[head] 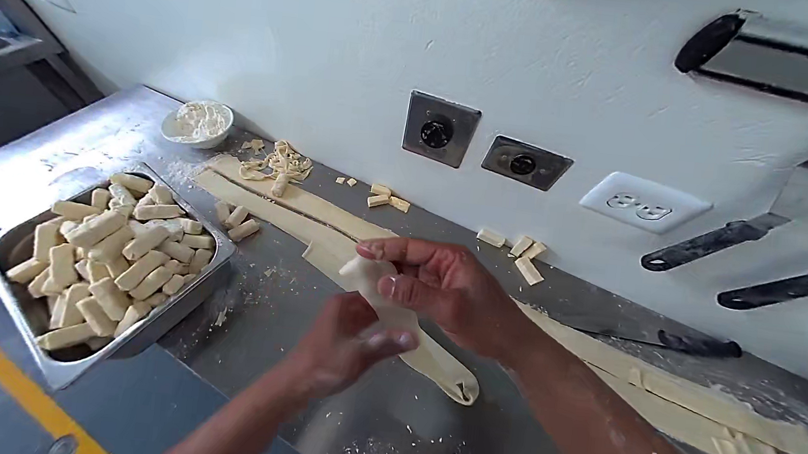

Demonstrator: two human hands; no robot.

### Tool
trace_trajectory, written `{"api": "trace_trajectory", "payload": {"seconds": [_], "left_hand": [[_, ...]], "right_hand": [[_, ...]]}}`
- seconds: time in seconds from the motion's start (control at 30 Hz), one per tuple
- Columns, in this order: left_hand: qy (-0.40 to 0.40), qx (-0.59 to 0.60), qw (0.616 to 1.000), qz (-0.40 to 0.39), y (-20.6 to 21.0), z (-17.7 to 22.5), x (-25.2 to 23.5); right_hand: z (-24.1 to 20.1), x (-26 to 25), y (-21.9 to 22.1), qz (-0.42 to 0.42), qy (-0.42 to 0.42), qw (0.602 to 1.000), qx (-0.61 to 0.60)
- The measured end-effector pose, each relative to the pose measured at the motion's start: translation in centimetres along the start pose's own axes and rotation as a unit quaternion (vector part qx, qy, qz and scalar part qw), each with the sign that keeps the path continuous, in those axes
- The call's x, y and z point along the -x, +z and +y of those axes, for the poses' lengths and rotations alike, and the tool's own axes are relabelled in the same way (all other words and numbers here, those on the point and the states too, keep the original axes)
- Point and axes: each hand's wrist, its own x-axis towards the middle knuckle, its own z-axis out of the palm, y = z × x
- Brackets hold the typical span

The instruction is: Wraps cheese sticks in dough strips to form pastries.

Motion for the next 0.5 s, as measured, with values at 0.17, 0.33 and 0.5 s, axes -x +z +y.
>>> {"api": "trace_trajectory", "payload": {"seconds": [0.17, 0.33, 0.5], "left_hand": [[-0.002, 0.13, 0.989, 0.07, -0.8, 6.6, -1.2], [0.037, 0.082, 0.99, 0.112, -8.3, 18.0, -4.0], [0.159, -0.029, 0.984, 0.077, -24.3, 30.3, -5.2]], "right_hand": [[2.8, -0.7, -1.2, -0.135, -0.031, 0.99, 0.04], [9.8, -0.3, -0.3, -0.32, 0.126, 0.93, 0.132], [14.1, -3.0, -1.4, -0.317, 0.209, 0.881, 0.282]]}}
